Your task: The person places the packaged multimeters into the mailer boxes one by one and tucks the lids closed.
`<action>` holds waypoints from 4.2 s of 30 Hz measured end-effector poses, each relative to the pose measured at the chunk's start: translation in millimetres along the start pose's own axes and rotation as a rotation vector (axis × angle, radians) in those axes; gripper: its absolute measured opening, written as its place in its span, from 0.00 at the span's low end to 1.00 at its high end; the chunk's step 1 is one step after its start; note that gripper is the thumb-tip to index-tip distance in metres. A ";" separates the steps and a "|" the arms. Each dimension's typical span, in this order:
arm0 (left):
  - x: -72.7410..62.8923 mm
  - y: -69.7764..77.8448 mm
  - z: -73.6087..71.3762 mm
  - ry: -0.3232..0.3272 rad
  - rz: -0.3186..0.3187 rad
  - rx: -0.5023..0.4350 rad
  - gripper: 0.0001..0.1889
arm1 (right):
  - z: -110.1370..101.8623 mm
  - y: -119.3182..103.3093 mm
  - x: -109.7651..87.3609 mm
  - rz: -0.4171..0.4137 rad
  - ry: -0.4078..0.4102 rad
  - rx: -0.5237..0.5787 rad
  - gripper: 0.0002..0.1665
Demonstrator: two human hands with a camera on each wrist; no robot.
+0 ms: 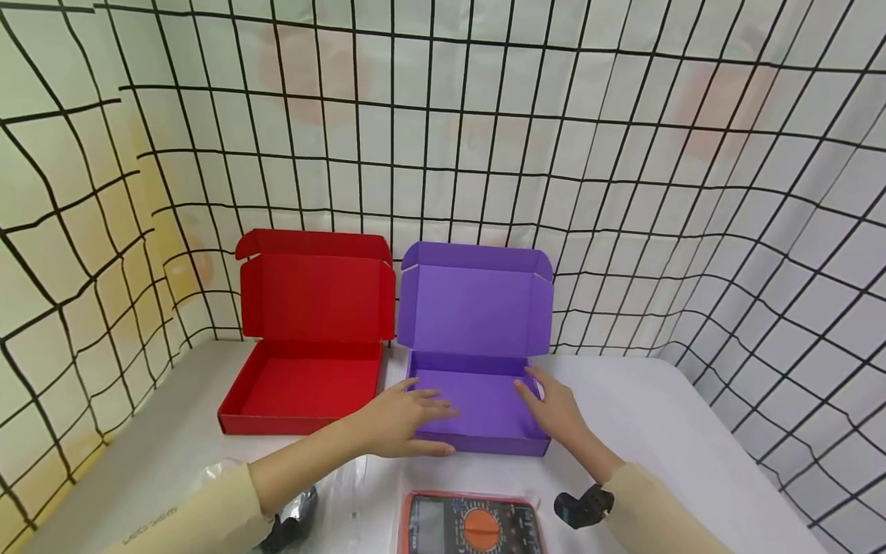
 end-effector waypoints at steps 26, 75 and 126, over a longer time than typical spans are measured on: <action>-17.1 54.1 6.4 0.012 0.193 -0.071 0.26 | 8.9 29.0 -3.0 0.046 -0.056 -0.029 0.25; -27.0 83.8 31.6 -0.231 -0.062 -0.077 0.39 | 18.0 29.1 -8.7 0.023 -0.057 -0.030 0.26; -24.4 86.6 36.9 -0.205 -0.287 0.052 0.34 | 16.9 38.3 -9.2 0.071 -0.084 -0.025 0.23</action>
Point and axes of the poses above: each hand's wrist, its own x-axis towards the middle knuckle, its own z-axis out of the palm, y = z × x, the point moved 6 cm from there along x, towards the middle knuckle, and after that the axes turned 11 degrees about y, right-handed, at the moved point
